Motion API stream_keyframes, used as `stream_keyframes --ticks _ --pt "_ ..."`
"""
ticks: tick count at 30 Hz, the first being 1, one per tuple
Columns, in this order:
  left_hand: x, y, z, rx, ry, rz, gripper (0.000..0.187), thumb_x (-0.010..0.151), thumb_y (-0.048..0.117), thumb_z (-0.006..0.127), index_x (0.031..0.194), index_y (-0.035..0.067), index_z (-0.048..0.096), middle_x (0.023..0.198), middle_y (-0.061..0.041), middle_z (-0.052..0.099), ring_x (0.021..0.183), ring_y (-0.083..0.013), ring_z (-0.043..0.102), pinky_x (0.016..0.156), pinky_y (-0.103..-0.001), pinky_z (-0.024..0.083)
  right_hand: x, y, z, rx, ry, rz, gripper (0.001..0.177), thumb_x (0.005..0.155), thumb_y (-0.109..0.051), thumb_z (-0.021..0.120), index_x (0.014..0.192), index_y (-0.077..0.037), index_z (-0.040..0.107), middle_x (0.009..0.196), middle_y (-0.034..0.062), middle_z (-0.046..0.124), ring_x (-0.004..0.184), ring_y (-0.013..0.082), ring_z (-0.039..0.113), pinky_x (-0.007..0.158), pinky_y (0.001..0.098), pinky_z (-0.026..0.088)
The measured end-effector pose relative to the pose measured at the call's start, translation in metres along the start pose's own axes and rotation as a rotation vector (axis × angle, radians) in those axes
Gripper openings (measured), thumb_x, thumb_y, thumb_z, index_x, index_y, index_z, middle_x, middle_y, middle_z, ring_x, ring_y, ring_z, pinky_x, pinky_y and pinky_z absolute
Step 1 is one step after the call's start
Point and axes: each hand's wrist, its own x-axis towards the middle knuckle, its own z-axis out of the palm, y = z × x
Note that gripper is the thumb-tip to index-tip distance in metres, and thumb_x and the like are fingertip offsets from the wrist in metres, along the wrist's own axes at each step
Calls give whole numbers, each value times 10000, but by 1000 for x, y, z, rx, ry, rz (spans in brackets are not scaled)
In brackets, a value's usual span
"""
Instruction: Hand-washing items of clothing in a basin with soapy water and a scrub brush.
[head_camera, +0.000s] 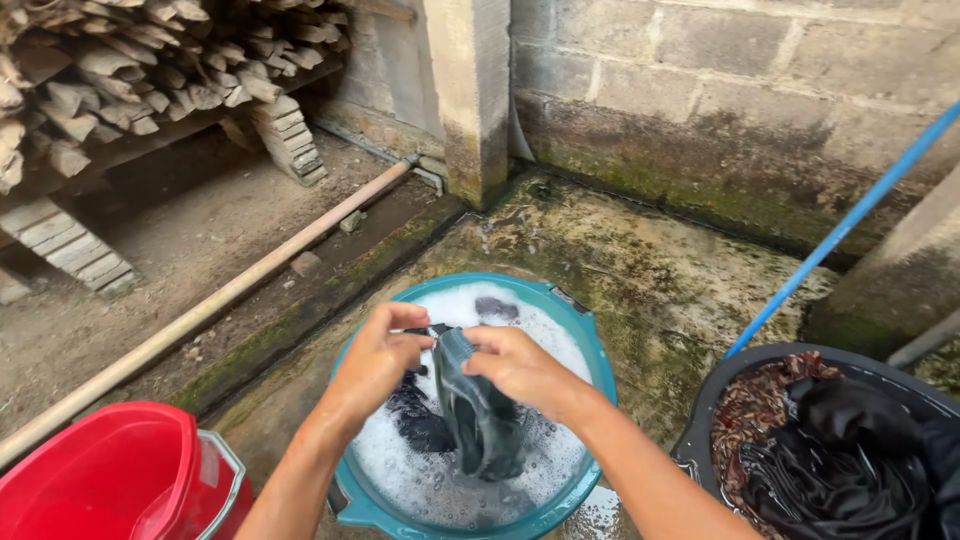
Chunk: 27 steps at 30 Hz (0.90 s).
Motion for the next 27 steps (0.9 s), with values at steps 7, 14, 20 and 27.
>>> stream_keyframes --ticks 7,14,20,27 --pt "-16 45 21 115 -342 -57 821 660 -39 616 1436 192 485 1225 -48 689 827 -218 668 755 -349 548 -1 9 -8 -62 -122 -56 221 940 -13 654 1136 89 663 979 67 670 918 108 622 813 307 510" --pt "-3 24 27 419 -107 -134 231 718 107 723 939 48 750 840 -93 758 721 -140 673 709 -321 525 2 11 -18 -26 74 69 221 894 -77 691 1102 -8 717 969 59 748 888 111 683 815 281 531" --pt "16 4 16 -143 4 -207 174 690 -4 601 824 33 706 756 -70 637 721 -175 556 711 -304 450 5 35 -16 -28 -193 48 215 857 -31 697 1068 5 669 982 79 745 909 140 687 841 303 532" --pt "16 2 -23 -647 81 -160 82 699 5 590 732 70 553 743 -59 617 738 -199 551 782 -364 463 19 86 -24 -347 -236 219 246 839 -99 735 1071 -43 672 948 69 739 887 145 670 833 311 518"
